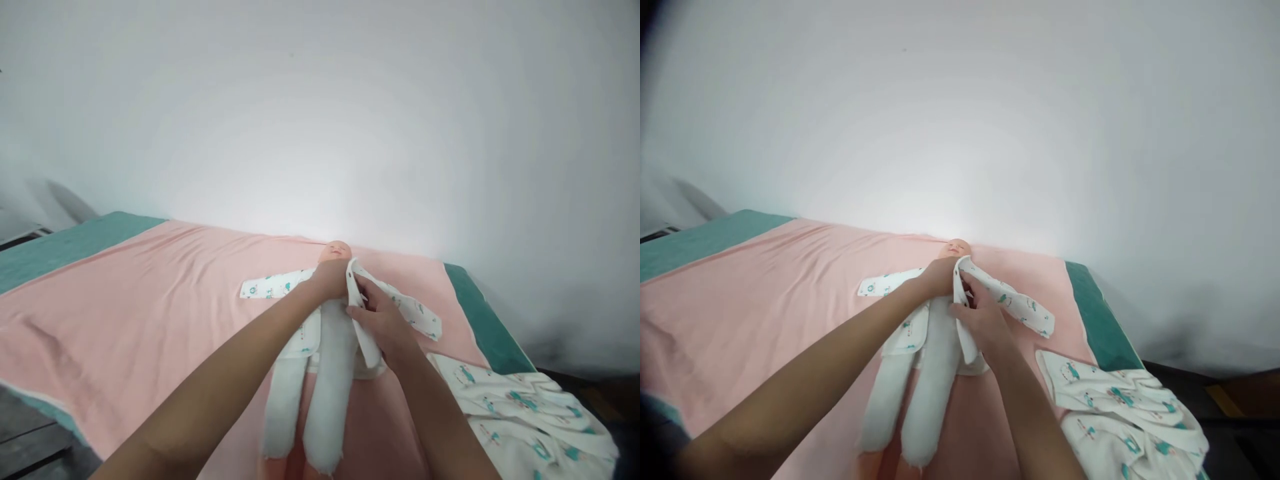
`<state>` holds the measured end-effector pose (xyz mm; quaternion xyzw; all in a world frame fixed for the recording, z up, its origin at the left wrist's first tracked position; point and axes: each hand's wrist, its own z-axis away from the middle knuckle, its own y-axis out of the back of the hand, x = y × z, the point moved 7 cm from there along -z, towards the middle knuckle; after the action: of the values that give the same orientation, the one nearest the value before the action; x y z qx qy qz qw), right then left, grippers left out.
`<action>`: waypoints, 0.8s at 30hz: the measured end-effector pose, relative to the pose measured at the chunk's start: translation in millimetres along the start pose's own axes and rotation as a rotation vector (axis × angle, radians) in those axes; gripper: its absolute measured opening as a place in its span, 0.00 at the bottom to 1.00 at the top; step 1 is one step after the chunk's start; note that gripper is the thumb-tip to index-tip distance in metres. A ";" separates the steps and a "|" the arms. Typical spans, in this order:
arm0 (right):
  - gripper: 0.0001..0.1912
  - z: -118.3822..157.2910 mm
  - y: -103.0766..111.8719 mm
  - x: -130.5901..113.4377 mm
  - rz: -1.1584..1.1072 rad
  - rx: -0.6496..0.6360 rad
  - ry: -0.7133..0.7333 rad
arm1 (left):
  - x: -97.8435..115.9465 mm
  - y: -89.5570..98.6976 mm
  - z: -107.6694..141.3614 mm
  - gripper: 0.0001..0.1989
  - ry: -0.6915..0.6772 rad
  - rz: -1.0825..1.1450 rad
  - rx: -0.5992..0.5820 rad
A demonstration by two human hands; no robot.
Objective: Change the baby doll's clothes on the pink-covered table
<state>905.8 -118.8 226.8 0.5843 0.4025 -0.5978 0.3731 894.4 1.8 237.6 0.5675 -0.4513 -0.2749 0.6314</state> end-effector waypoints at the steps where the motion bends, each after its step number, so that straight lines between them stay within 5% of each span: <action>1: 0.32 0.3 -5.4 2.8 0.045 -0.001 0.005 | -10.6 6.8 8.1 0.10 0.027 0.059 0.044; 4: 0.30 1.8 -15.4 9.5 0.215 0.030 0.034 | -35.4 21.6 30.6 0.16 0.088 0.468 0.188; 7: 0.27 4.4 -21.0 11.7 0.344 0.031 0.043 | -34.5 16.4 36.9 0.21 0.028 0.795 0.096; 11: 0.20 10.0 -26.0 5.2 0.384 0.010 0.055 | -31.2 6.8 23.4 0.19 0.071 0.769 0.080; 17: 0.15 21.5 -28.8 -7.4 0.380 0.060 0.073 | -60.9 3.5 19.8 0.10 0.327 0.916 0.533; 24: 0.15 26.1 -38.2 2.0 0.272 -0.318 -0.039 | -80.9 6.0 60.2 0.13 0.336 0.857 0.720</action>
<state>860.3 -127.5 226.4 0.5551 0.4018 -0.4821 0.5458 804.7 44.3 219.4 0.5491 -0.5992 0.2696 0.5165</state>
